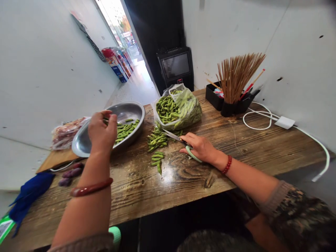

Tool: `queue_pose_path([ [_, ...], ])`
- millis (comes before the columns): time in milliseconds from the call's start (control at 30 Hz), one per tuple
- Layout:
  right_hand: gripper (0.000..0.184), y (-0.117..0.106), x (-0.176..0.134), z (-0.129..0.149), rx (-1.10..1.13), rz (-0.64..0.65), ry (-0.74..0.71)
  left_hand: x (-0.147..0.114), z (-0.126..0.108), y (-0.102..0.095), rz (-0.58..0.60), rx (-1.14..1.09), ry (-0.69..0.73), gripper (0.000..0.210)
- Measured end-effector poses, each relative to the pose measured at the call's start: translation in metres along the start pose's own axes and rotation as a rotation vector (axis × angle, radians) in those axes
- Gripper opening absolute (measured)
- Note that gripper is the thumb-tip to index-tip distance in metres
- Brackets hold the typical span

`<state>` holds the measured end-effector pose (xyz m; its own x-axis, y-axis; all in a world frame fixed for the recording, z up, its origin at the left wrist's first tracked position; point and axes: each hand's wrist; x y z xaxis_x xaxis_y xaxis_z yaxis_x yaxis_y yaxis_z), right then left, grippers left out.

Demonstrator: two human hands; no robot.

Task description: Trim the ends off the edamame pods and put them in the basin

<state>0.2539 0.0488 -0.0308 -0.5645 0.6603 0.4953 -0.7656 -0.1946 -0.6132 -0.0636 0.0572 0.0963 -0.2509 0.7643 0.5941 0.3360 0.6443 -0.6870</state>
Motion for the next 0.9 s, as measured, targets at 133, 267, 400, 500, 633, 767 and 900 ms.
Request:
queue_pose_path([
  [133,0.041,-0.001,0.000,0.001,-0.017,-0.002,0.005,-0.017,0.001,0.004,0.046,0.268,0.255,0.033],
  [267,0.040,-0.001,0.000,0.001,-0.029,0.009,-0.001,-0.072,-0.009,0.013,0.423,0.146,0.340,0.020],
  [400,0.040,0.000,0.000,0.001,-0.033,0.017,-0.005,-0.124,-0.008,0.013,0.623,0.274,0.245,0.023],
  [500,0.041,0.000,0.000,0.003,-0.028,0.020,-0.008,-0.147,-0.010,0.016,0.678,0.350,0.178,0.026],
  [633,0.039,0.001,0.000,0.003,-0.039,0.028,-0.003,-0.152,-0.020,0.036,0.663,0.241,0.202,0.010],
  [767,0.040,0.000,0.001,0.001,-0.033,0.018,0.008,-0.137,-0.035,0.063,0.642,-0.008,0.171,0.003],
  [900,0.042,-0.001,0.003,0.000,-0.001,-0.009,-0.002,-0.118,-0.050,0.076,0.596,-0.347,-0.085,0.014],
])
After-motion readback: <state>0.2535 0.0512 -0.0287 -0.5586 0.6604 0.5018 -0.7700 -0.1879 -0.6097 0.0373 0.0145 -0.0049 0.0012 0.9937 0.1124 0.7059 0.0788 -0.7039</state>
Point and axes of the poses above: each hand's wrist, its own x-axis towards the middle knuckle, its own y-axis out of the palm, z = x × y, and after that the axes turned 13 degrees about x, right-handed
